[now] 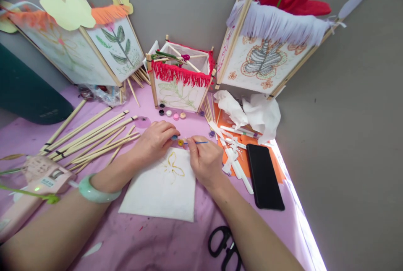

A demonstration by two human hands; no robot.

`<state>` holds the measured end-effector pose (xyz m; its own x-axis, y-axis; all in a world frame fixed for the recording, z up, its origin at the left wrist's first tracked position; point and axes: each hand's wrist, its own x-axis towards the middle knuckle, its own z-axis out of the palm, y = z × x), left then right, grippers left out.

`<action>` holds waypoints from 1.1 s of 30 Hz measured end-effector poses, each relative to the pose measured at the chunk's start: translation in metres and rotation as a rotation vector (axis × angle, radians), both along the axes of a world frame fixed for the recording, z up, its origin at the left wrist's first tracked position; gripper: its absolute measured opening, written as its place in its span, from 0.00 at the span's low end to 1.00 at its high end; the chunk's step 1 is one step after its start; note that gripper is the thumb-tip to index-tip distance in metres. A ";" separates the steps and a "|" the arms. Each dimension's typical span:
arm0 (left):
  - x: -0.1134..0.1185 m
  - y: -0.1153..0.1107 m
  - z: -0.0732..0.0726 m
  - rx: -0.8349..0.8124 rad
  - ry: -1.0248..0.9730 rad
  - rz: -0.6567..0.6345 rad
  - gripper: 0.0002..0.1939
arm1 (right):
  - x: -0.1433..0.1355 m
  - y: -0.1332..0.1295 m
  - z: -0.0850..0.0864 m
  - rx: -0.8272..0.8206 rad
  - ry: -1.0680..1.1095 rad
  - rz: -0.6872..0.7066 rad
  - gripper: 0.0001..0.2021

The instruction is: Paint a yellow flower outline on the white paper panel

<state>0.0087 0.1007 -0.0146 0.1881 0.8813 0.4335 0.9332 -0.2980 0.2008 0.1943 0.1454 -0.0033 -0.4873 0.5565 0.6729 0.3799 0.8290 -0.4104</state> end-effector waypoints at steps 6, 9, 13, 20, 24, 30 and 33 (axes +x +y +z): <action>0.000 0.000 0.000 0.012 0.012 -0.002 0.08 | -0.001 -0.001 0.001 -0.042 0.061 0.008 0.11; 0.000 0.000 -0.001 0.009 0.009 0.003 0.09 | 0.000 -0.001 0.001 -0.076 0.043 0.027 0.12; 0.001 0.001 -0.002 -0.016 0.004 0.007 0.09 | 0.000 0.000 0.000 -0.087 0.070 0.025 0.11; -0.001 0.003 -0.005 -0.100 -0.099 0.063 0.10 | 0.003 -0.004 0.004 -0.178 0.217 0.019 0.12; -0.002 0.004 -0.007 -0.110 -0.139 0.070 0.10 | 0.005 -0.012 0.012 -0.257 0.260 0.138 0.16; -0.002 0.004 -0.007 -0.102 -0.152 0.066 0.10 | 0.004 -0.019 0.016 -0.116 0.124 0.204 0.15; -0.002 0.004 -0.007 -0.107 -0.146 0.071 0.10 | 0.003 -0.019 0.015 -0.111 0.117 0.214 0.15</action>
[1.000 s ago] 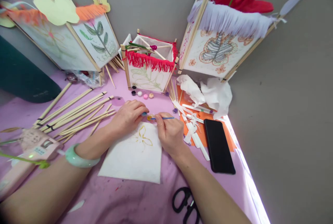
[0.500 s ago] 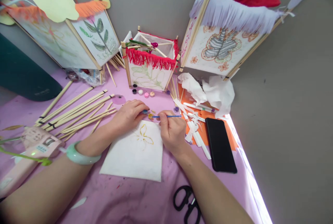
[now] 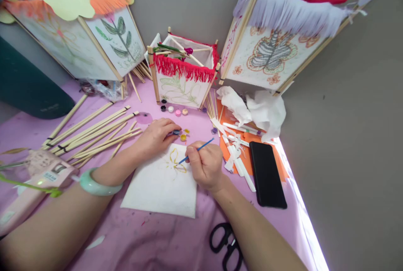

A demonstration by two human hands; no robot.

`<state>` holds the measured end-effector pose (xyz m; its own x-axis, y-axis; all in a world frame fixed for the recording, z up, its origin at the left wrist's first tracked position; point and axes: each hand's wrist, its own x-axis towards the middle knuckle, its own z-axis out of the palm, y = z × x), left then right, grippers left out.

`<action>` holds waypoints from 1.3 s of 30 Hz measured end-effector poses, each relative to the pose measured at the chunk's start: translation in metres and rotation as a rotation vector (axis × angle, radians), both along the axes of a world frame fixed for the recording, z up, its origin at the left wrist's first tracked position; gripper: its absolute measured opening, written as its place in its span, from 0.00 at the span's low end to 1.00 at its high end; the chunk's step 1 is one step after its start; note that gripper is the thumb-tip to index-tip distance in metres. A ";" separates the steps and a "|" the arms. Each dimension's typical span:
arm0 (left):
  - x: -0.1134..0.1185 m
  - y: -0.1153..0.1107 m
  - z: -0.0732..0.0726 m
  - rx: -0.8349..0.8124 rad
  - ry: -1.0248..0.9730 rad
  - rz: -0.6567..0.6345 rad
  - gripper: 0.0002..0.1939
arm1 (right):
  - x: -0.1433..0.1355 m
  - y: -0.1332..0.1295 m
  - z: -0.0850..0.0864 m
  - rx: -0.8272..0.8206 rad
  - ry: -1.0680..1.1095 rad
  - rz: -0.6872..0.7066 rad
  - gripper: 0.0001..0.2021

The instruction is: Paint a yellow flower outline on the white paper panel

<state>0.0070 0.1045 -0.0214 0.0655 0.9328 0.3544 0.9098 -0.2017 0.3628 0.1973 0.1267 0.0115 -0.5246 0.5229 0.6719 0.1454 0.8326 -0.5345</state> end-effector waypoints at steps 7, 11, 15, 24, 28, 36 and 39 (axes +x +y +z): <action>0.000 0.000 0.000 0.003 -0.008 -0.001 0.10 | -0.001 0.001 -0.002 0.028 -0.018 0.050 0.15; 0.000 0.000 0.000 0.004 -0.009 -0.001 0.10 | -0.001 0.001 -0.003 0.026 -0.028 0.053 0.15; -0.001 0.000 0.000 0.001 -0.010 -0.006 0.10 | -0.002 0.002 -0.004 0.039 -0.028 0.076 0.15; -0.001 0.001 -0.001 0.006 0.003 -0.012 0.11 | -0.002 0.002 -0.003 0.056 -0.033 0.112 0.14; -0.001 0.001 -0.001 0.003 0.002 -0.011 0.11 | -0.001 0.003 -0.003 0.064 -0.046 0.122 0.14; -0.002 0.001 -0.003 0.003 -0.004 -0.009 0.10 | -0.001 0.002 -0.004 0.067 -0.043 0.145 0.16; -0.002 0.002 -0.003 0.005 -0.004 -0.012 0.11 | -0.001 0.002 -0.003 0.064 -0.047 0.159 0.15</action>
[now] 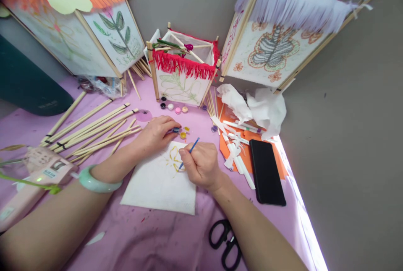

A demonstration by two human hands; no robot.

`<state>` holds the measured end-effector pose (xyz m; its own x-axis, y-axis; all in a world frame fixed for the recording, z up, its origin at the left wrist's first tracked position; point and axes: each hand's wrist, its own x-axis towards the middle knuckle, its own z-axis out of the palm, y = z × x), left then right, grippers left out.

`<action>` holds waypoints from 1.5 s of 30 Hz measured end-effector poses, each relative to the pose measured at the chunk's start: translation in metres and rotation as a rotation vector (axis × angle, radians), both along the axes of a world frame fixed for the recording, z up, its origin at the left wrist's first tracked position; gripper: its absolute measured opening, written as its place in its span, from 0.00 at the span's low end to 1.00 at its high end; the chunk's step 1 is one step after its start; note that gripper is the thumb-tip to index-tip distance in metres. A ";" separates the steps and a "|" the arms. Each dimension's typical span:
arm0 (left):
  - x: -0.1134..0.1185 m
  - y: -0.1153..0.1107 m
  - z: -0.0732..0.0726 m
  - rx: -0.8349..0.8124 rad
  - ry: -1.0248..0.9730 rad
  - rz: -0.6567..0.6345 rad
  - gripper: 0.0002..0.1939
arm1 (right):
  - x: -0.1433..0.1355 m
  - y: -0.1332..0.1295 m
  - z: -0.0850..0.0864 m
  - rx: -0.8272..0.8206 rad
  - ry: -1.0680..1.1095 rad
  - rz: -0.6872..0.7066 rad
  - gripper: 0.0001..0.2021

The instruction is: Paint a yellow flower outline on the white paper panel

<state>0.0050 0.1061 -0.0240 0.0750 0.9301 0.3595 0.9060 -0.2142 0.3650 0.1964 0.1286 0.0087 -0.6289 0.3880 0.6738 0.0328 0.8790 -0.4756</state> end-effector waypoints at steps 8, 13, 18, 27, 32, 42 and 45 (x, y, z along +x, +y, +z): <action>0.000 0.000 0.000 -0.003 0.008 -0.002 0.11 | -0.001 0.000 0.000 -0.008 -0.002 0.041 0.15; 0.001 0.000 0.002 -0.001 0.017 0.005 0.11 | 0.001 -0.002 0.003 -0.044 0.018 -0.004 0.15; 0.001 -0.001 0.002 0.003 0.004 0.003 0.11 | 0.004 -0.002 0.005 -0.037 0.054 -0.097 0.14; 0.000 0.000 0.000 0.001 0.003 -0.006 0.11 | 0.002 0.002 0.001 0.001 0.023 0.023 0.14; 0.001 -0.001 0.000 -0.010 0.005 -0.001 0.11 | 0.001 0.001 0.000 -0.012 0.015 0.105 0.13; 0.000 0.000 0.000 -0.019 -0.002 -0.005 0.11 | -0.002 -0.002 0.001 -0.029 0.010 0.161 0.12; 0.000 0.000 0.000 -0.017 -0.006 -0.005 0.11 | -0.003 -0.003 0.001 -0.039 0.003 0.162 0.13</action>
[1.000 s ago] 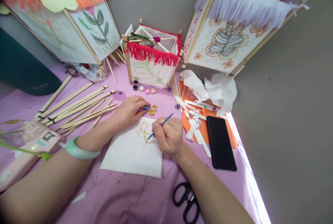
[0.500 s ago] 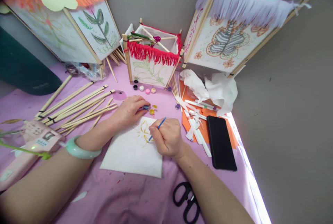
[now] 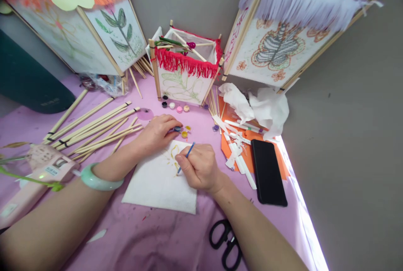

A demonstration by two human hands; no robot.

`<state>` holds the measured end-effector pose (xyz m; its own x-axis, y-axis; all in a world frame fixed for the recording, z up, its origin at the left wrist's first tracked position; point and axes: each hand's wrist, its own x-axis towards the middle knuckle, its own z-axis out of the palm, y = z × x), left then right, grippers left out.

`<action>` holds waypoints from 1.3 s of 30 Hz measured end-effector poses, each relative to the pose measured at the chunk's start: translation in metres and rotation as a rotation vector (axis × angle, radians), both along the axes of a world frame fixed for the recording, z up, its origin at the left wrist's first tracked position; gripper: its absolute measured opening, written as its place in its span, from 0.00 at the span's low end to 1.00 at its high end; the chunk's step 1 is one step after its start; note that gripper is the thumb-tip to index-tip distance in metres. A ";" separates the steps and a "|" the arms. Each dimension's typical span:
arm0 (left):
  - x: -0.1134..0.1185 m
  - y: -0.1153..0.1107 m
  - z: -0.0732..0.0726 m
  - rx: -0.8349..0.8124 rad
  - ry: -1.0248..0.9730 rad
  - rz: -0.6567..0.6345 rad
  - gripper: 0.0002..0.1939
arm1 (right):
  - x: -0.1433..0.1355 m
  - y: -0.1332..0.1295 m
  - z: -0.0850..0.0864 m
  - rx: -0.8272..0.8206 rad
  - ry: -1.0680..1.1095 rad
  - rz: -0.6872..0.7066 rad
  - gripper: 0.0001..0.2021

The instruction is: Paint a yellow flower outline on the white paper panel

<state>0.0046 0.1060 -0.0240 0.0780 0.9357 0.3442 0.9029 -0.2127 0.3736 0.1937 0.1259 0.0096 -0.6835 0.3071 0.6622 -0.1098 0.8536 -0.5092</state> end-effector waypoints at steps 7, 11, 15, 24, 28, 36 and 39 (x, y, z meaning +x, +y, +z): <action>0.000 0.000 0.000 0.014 0.011 0.000 0.10 | -0.002 -0.002 -0.002 -0.015 0.016 -0.003 0.13; 0.000 -0.001 0.000 0.016 0.013 0.002 0.10 | -0.003 -0.002 -0.002 -0.020 0.010 -0.012 0.13; 0.001 -0.001 0.000 0.018 0.018 0.003 0.11 | -0.003 -0.003 -0.002 -0.032 -0.026 -0.038 0.13; 0.001 -0.001 0.000 0.012 0.020 0.008 0.11 | -0.003 -0.004 -0.001 -0.085 -0.089 -0.088 0.15; 0.001 -0.002 0.001 0.009 0.014 0.015 0.11 | -0.003 -0.004 -0.003 -0.109 -0.092 -0.086 0.15; 0.002 -0.002 0.001 0.008 0.016 0.012 0.11 | -0.004 -0.001 -0.005 -0.112 -0.088 -0.090 0.14; 0.002 -0.002 0.001 0.009 0.017 0.011 0.11 | -0.004 -0.001 -0.006 -0.125 -0.087 -0.092 0.14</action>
<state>0.0062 0.1043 -0.0226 0.0735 0.9335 0.3509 0.9113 -0.2058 0.3567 0.1899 0.1252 0.0038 -0.7017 0.4470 0.5548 0.0150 0.7878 -0.6157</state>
